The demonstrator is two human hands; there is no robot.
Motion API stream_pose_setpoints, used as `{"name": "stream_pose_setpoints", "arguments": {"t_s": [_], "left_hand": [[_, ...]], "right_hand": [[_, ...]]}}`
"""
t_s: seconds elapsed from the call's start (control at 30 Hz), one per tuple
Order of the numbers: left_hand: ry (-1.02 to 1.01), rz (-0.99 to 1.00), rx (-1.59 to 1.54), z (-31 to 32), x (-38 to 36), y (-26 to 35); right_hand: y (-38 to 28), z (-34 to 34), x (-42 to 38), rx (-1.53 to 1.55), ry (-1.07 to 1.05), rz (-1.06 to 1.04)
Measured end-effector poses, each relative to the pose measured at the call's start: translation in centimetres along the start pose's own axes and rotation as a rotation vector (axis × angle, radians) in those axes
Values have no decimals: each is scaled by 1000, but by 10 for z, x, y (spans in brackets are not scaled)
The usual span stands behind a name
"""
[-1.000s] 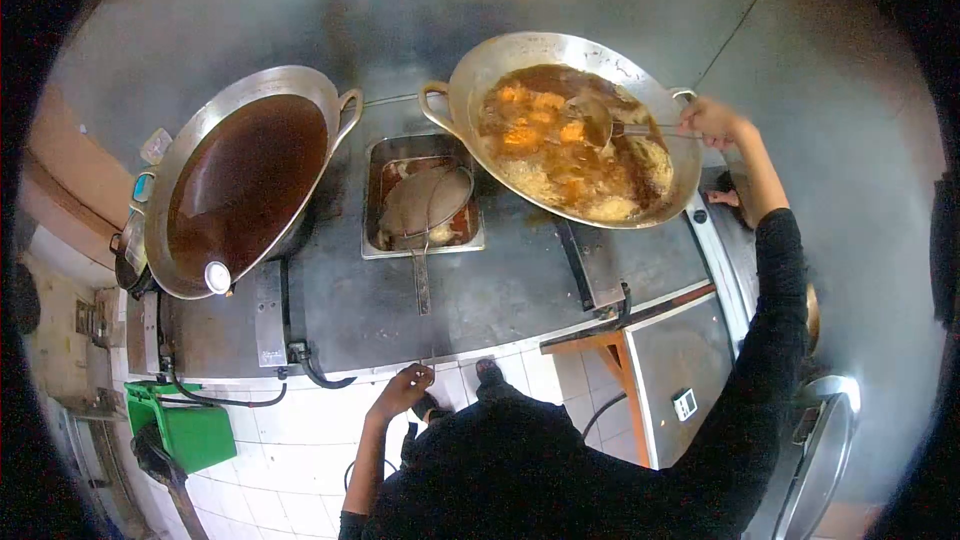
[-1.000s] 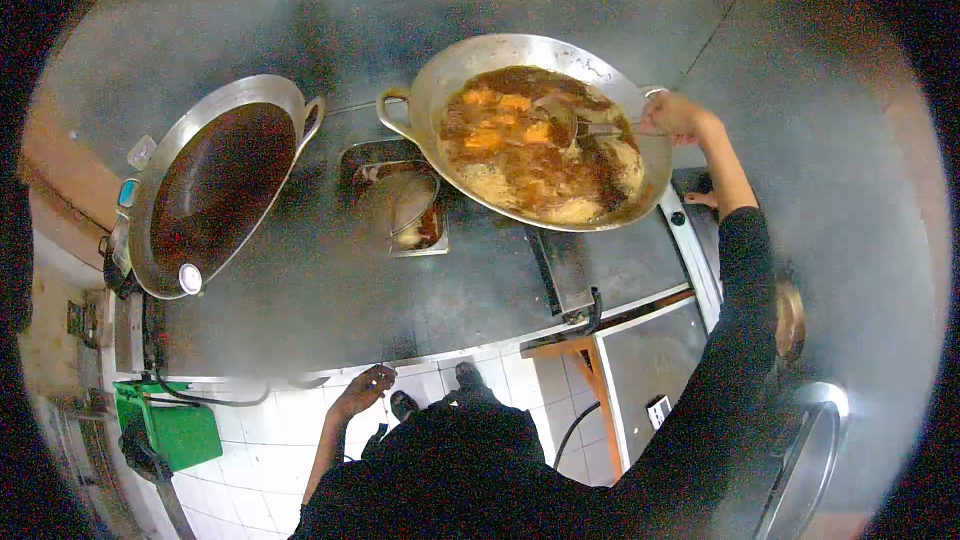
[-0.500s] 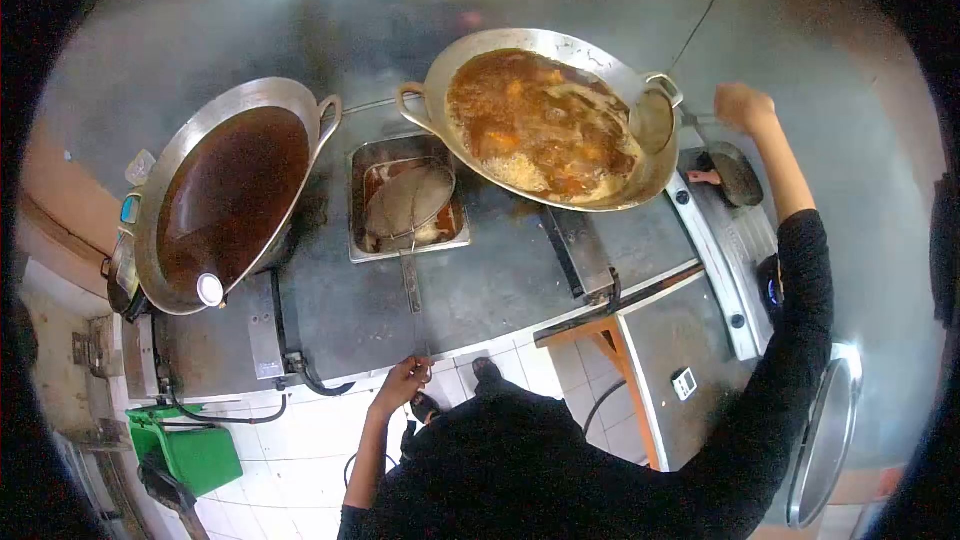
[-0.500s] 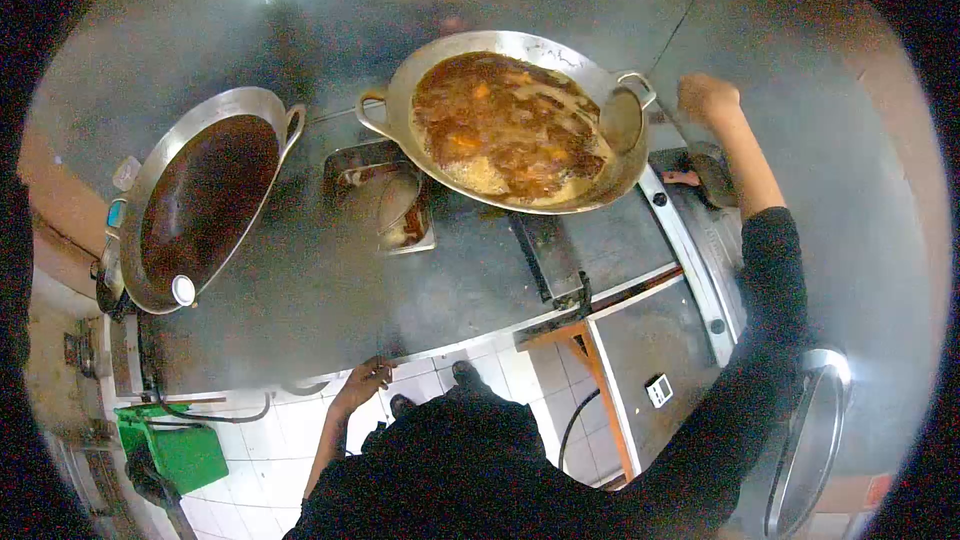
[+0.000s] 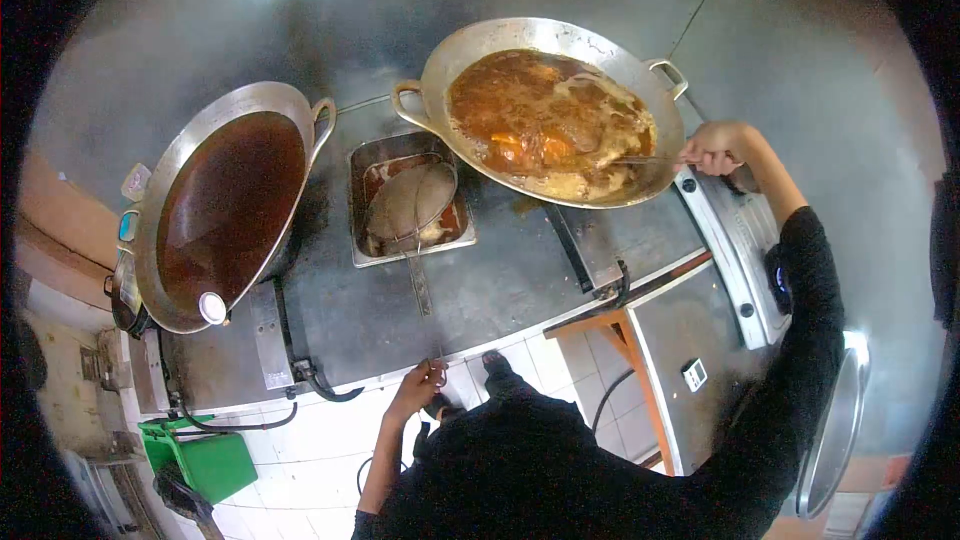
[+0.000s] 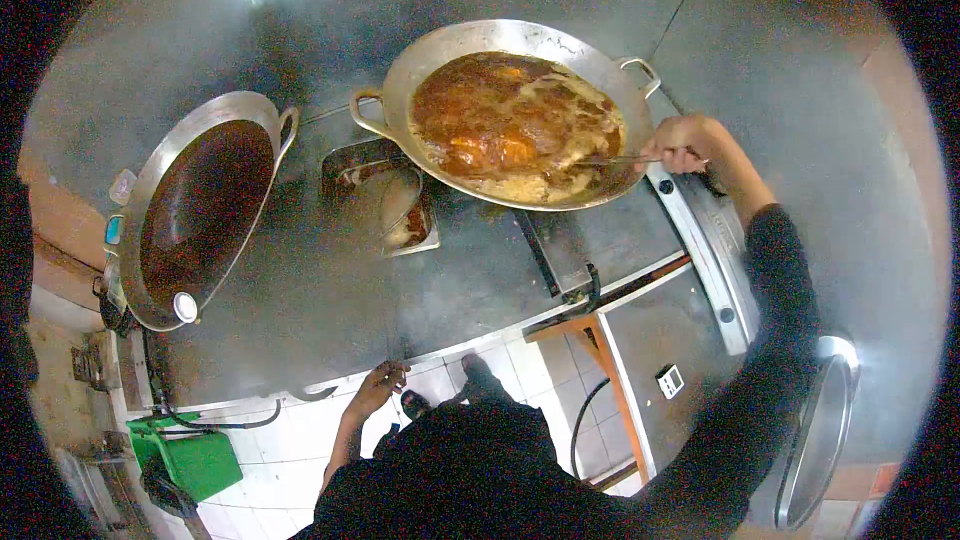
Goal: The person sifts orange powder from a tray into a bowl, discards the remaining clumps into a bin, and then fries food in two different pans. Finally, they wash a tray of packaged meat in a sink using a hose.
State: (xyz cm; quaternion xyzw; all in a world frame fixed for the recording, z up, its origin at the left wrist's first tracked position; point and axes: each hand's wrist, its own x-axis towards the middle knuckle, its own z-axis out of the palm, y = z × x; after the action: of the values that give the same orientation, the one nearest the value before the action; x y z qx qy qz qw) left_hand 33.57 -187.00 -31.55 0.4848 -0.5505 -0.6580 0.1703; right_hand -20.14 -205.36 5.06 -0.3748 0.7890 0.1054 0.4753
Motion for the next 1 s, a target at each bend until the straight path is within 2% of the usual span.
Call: {"name": "stream_pose_setpoints", "arguments": {"t_s": [0.07,0.13,0.3,0.43,0.5,0.6,0.7,0.8,0.9,1.0], "left_hand": [[12,36,-43,1,0,1],[4,79,-85,2,-2,1],[1,36,-135,2,-3,1],[5,149,-138,3,-9,12],[25,116,-115,6,-9,15],[44,83,-130,7,-11,18],[73,23,-77,8,-15,29],[111,12,-85,11,-15,25],[66,76,-103,8,-8,1],[70,115,-105,9,-8,-3]], "right_hand": [[0,8,24,123,-104,-87],[-13,25,29,225,-54,-77],[-30,45,83,401,12,-153],[-51,57,91,324,294,-292],[-60,59,87,279,412,-330],[-59,40,108,238,388,-436],[-46,19,137,182,493,-598],[-40,13,114,97,569,-578],[-31,0,107,-128,525,-581],[-23,2,68,-133,527,-508]]}}
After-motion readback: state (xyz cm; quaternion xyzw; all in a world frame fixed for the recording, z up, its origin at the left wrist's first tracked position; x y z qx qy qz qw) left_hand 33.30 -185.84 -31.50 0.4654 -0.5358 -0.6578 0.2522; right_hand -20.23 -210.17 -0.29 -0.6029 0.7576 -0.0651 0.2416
